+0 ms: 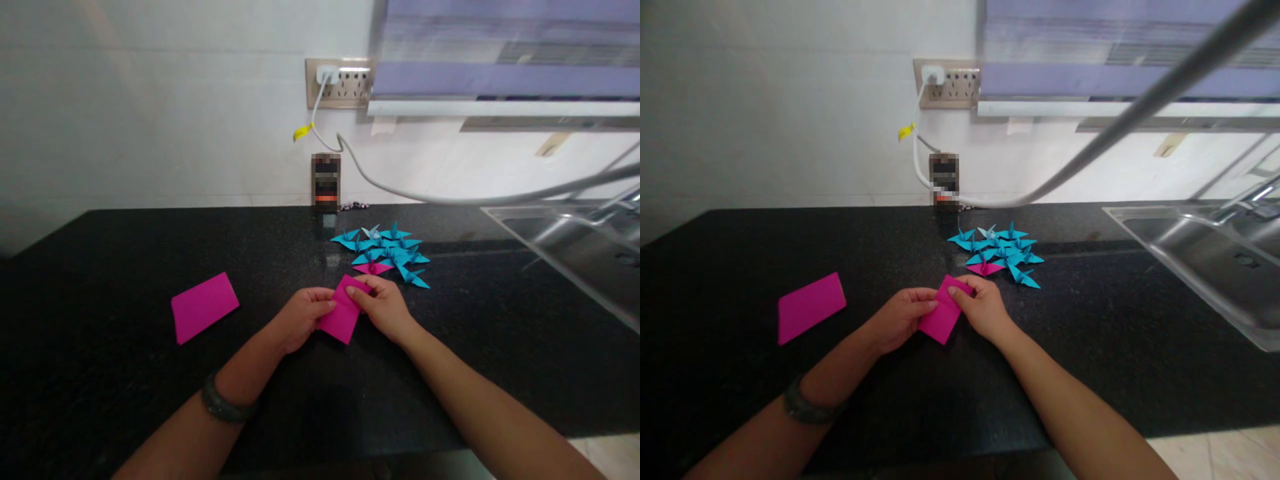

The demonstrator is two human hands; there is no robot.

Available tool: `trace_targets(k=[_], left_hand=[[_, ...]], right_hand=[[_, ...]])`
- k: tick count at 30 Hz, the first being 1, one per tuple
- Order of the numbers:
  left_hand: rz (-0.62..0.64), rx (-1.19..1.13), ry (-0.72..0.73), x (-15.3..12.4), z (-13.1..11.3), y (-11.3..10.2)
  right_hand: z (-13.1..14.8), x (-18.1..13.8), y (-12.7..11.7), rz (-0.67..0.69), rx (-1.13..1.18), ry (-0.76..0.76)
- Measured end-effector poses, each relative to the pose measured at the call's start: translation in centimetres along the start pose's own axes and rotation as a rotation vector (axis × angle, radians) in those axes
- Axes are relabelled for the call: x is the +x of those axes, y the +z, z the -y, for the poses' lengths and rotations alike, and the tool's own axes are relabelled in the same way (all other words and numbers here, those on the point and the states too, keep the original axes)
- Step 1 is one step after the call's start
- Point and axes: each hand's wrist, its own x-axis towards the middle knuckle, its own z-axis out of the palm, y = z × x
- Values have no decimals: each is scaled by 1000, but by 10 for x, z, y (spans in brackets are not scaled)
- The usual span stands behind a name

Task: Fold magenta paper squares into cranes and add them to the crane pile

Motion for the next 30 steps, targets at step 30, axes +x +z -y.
trace_targets(k=[30], left_hand=[[-56, -13, -41, -3, -8, -1]], right_hand=[[9, 5, -24, 262, -322, -684]])
